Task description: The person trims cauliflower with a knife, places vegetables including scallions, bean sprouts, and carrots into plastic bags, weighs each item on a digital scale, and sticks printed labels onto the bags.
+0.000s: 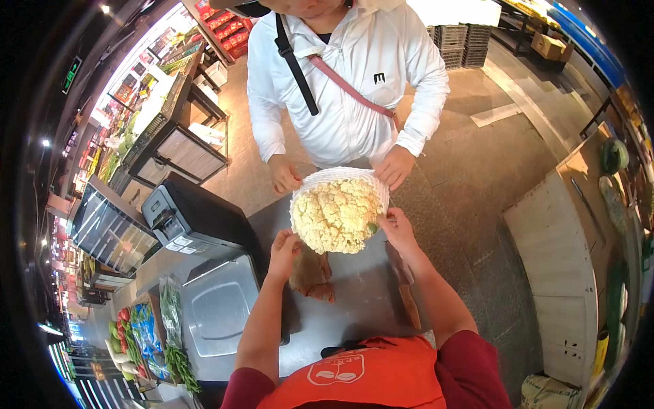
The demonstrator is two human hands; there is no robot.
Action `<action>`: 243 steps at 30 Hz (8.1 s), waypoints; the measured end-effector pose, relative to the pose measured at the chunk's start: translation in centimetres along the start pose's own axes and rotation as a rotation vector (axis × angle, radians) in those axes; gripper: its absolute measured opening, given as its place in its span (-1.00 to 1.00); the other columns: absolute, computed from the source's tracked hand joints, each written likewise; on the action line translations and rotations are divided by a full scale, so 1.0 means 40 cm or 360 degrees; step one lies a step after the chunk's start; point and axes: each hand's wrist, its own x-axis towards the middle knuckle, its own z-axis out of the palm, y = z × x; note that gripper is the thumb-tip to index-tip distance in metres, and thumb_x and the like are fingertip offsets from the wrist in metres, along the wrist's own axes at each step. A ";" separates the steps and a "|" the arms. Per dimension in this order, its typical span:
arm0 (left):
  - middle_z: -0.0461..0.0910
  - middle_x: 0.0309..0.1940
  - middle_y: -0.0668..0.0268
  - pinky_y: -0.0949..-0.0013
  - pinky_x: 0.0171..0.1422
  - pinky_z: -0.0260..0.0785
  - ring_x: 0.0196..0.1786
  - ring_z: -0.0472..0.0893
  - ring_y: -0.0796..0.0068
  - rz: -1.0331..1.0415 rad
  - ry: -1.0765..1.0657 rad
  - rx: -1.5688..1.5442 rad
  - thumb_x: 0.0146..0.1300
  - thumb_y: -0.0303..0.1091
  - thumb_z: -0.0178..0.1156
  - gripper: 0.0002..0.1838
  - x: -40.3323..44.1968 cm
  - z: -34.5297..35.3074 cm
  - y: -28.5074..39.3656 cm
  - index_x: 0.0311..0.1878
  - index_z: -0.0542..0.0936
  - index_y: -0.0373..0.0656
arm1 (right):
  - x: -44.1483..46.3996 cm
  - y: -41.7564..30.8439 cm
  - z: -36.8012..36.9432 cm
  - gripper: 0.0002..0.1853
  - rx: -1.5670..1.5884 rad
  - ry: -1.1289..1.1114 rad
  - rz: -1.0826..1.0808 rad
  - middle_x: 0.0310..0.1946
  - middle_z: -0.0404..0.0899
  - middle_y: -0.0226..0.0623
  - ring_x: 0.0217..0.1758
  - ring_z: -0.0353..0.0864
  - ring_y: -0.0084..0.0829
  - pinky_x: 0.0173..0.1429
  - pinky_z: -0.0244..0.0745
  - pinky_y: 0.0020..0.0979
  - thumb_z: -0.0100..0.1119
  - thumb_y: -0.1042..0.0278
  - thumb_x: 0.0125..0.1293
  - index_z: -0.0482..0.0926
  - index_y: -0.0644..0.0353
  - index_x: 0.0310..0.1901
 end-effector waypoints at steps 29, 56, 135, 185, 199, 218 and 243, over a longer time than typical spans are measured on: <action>0.40 -0.19 0.46 0.37 0.03 0.24 -0.09 0.37 0.58 -0.0053 0.0317 -0.0455 0.33 -0.10 0.00 -0.77 0.149 -0.001 -0.025 -0.09 0.40 -0.02 | 0.135 0.066 0.050 -0.88 0.0744 0.0161 0.0537 -0.41 0.40 -0.46 -0.33 0.39 -0.62 -0.21 0.35 -0.58 0.03 0.32 0.30 0.40 0.16 -0.23; 0.21 0.17 0.24 0.41 0.33 0.03 0.26 0.20 0.41 0.0402 0.0197 0.0487 0.33 -0.37 -0.03 -0.64 0.092 0.068 0.022 0.20 0.39 -0.01 | 0.088 -0.032 0.074 -0.56 -0.0192 0.0081 0.0169 -0.04 0.45 -0.18 -0.05 0.43 -0.39 0.09 0.28 -0.44 -0.12 0.10 0.35 0.45 0.36 -0.02; 0.35 0.04 0.01 0.18 0.23 0.16 0.12 0.34 0.02 0.0568 0.0257 0.0831 0.22 -0.32 0.08 -0.55 -0.242 0.059 -0.026 0.15 0.31 -0.27 | 0.042 -0.155 0.004 -0.20 -0.1307 -0.0690 0.0713 0.14 0.31 0.11 0.21 0.32 -0.08 0.16 0.28 -0.21 -0.25 -0.30 0.22 0.29 0.38 0.17; 0.49 -0.16 0.32 0.22 -0.05 0.23 -0.11 0.43 0.21 0.1571 0.0402 0.1609 -0.08 -0.33 0.31 -0.80 -0.271 0.133 0.123 -0.32 0.58 -0.06 | -0.476 -0.179 -0.074 -0.73 -0.0680 -0.0226 -0.0136 -0.52 0.44 -0.15 -0.48 0.44 -0.37 -0.33 0.35 -0.39 0.04 0.31 0.23 0.36 0.25 -0.10; 0.43 -0.08 0.15 0.17 0.13 0.14 0.03 0.36 0.11 0.1081 0.0170 0.1218 0.01 -0.34 0.23 -0.65 -0.238 0.135 -0.026 -0.10 0.42 -0.15 | -0.467 -0.197 0.022 -0.77 -0.0971 -0.0354 -0.0229 -0.52 0.43 -0.11 -0.46 0.46 -0.17 -0.34 0.35 -0.30 -0.07 0.22 0.34 0.35 0.21 -0.13; 0.45 -0.15 0.15 0.19 0.07 0.17 -0.04 0.39 0.11 0.1185 0.0221 0.1126 -0.02 -0.37 0.23 -0.64 -0.235 0.140 -0.025 -0.11 0.43 -0.16 | -0.455 -0.190 0.023 -0.70 -0.1183 -0.0463 -0.0103 -0.46 0.45 0.03 -0.38 0.46 0.05 -0.31 0.31 -0.17 -0.16 0.19 0.36 0.26 0.22 -0.01; 0.44 -0.09 0.20 0.18 0.10 0.15 0.02 0.37 0.16 0.1098 0.0173 0.1184 0.00 -0.36 0.22 -0.62 -0.235 0.140 -0.031 -0.06 0.43 -0.14 | -0.455 -0.197 0.013 -0.70 -0.1108 -0.0459 -0.0037 -0.42 0.50 0.05 -0.29 0.50 0.09 -0.26 0.37 -0.14 -0.09 0.16 0.33 0.31 0.22 -0.08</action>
